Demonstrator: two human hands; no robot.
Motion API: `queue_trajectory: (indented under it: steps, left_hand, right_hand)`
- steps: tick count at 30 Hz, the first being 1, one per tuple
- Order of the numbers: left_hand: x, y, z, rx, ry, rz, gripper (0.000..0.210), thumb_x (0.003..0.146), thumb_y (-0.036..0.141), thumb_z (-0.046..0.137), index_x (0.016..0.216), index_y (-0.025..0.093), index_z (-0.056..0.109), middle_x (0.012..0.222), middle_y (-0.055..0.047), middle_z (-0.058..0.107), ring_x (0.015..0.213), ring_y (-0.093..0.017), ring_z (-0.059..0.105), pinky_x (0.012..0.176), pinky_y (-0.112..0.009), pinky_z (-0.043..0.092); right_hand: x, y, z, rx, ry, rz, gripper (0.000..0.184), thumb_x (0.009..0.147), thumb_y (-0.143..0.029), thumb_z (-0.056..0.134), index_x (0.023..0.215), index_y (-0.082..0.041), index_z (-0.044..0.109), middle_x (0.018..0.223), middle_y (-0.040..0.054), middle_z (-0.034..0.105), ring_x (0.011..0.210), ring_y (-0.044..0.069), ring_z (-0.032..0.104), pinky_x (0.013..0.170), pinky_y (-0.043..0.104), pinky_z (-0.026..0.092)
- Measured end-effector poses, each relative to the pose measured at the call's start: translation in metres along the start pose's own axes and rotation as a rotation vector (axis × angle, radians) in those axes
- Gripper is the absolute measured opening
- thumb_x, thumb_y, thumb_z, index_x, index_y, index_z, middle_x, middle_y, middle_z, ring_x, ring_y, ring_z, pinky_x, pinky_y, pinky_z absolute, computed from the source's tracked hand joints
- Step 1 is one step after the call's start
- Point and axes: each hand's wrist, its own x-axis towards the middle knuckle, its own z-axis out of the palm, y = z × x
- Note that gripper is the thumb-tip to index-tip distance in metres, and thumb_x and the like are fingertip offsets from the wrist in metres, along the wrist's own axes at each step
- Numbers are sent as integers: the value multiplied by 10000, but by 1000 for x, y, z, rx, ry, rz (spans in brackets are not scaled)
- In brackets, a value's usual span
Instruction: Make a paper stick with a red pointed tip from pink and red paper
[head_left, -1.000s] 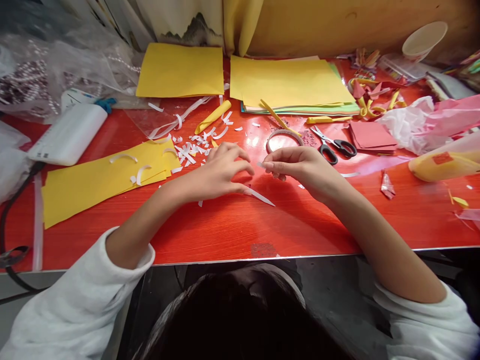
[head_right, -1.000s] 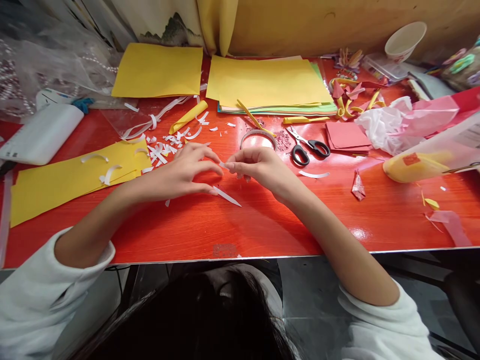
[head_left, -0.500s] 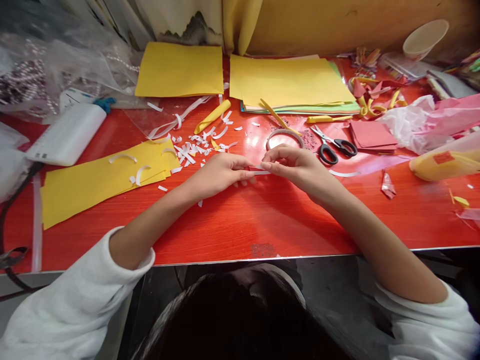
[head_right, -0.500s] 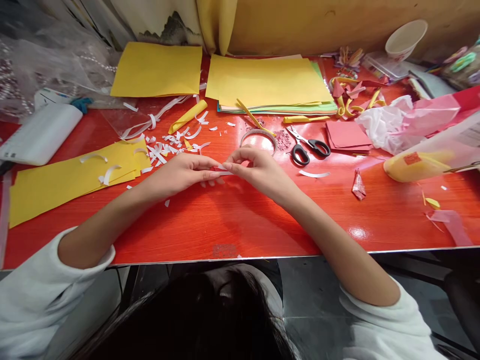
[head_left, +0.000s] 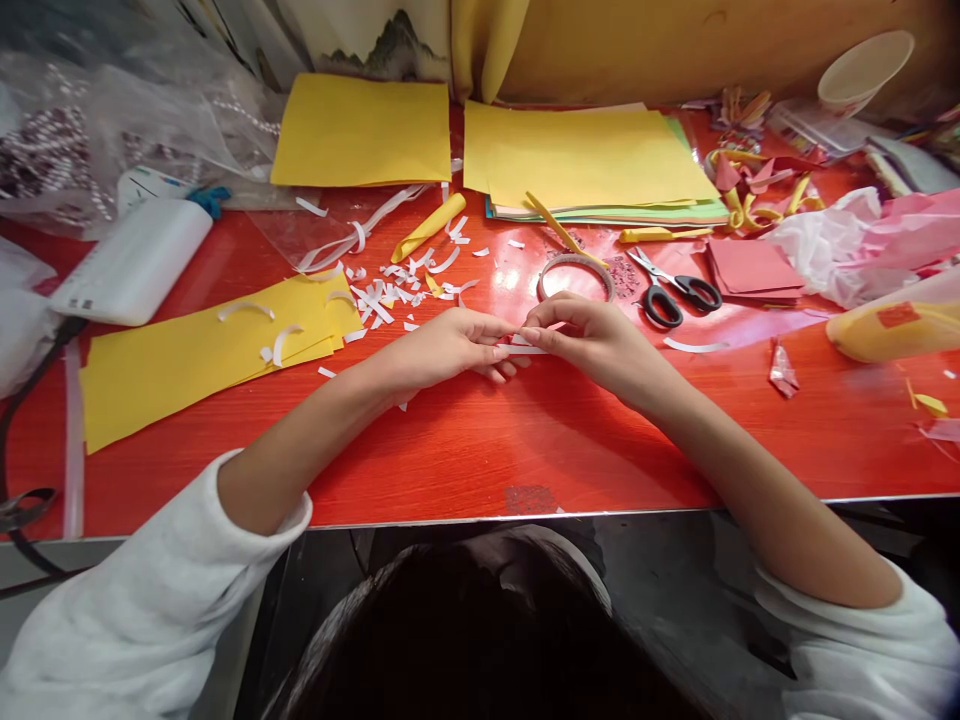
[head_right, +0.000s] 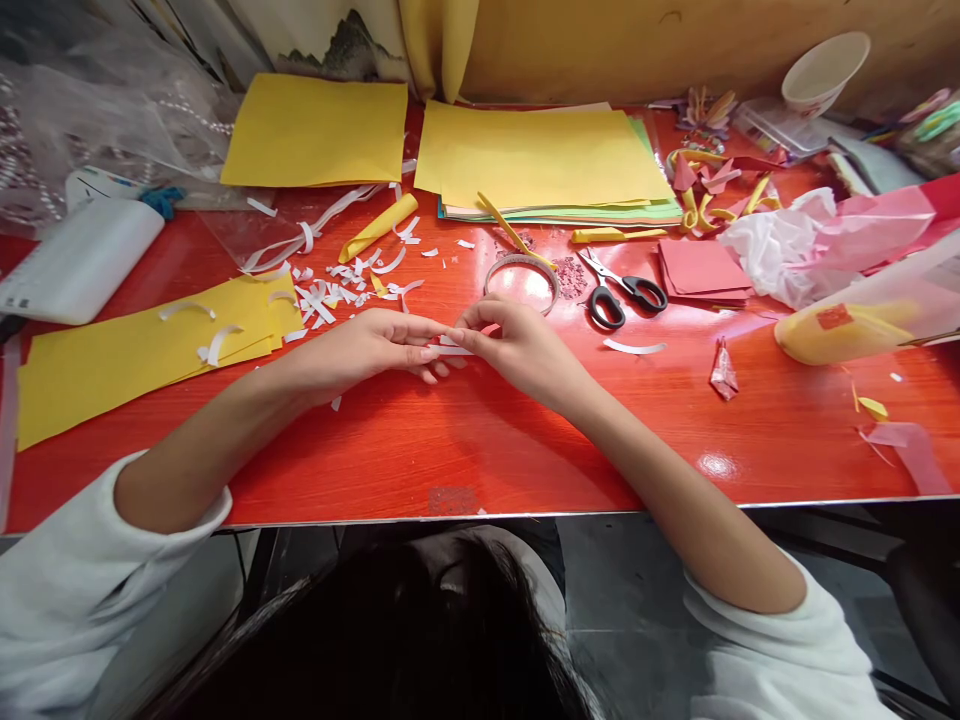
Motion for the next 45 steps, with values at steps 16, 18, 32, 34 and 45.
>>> queue_trajectory:
  steps: [16, 18, 32, 34, 45]
  left_hand:
    - [-1, 0, 4, -87, 36, -38, 295, 839, 157, 548, 1111, 113, 652, 995, -86, 710, 836, -104, 660, 830, -243, 510]
    - [-1, 0, 4, -89, 37, -34, 299, 838, 158, 547, 1114, 117, 652, 999, -81, 710, 840, -104, 659, 837, -246, 508]
    - [0, 0, 6, -86, 37, -26, 256, 805, 198, 559, 1012, 142, 698, 972, -70, 708, 852, -118, 651, 801, -245, 513]
    - [0, 0, 6, -85, 33, -25, 263, 806, 206, 555, 1019, 145, 698, 984, -69, 707, 858, -119, 648, 802, -246, 512]
    - [1, 2, 9, -71, 70, -30, 251, 834, 231, 550, 1013, 129, 694, 975, -70, 703, 839, -116, 643, 807, -254, 507]
  right_hand:
    - [0, -2, 3, -53, 17, 6, 192, 831, -331, 601, 721, -173, 604, 801, 33, 577, 739, 136, 518, 652, 290, 381]
    - [-1, -2, 3, -73, 17, 0, 173, 838, -302, 595, 723, -172, 604, 800, 33, 576, 739, 134, 518, 647, 286, 378]
    - [-3, -1, 3, -202, 39, -90, 169, 871, -298, 551, 769, -180, 615, 830, 47, 578, 760, 151, 524, 668, 301, 383]
    - [-3, -1, 3, -213, 39, -100, 176, 864, -320, 561, 767, -184, 616, 842, 52, 579, 771, 160, 529, 678, 310, 395]
    - [-3, 1, 5, -259, 46, -141, 94, 857, -226, 568, 777, -197, 607, 867, 60, 565, 801, 168, 533, 715, 329, 427]
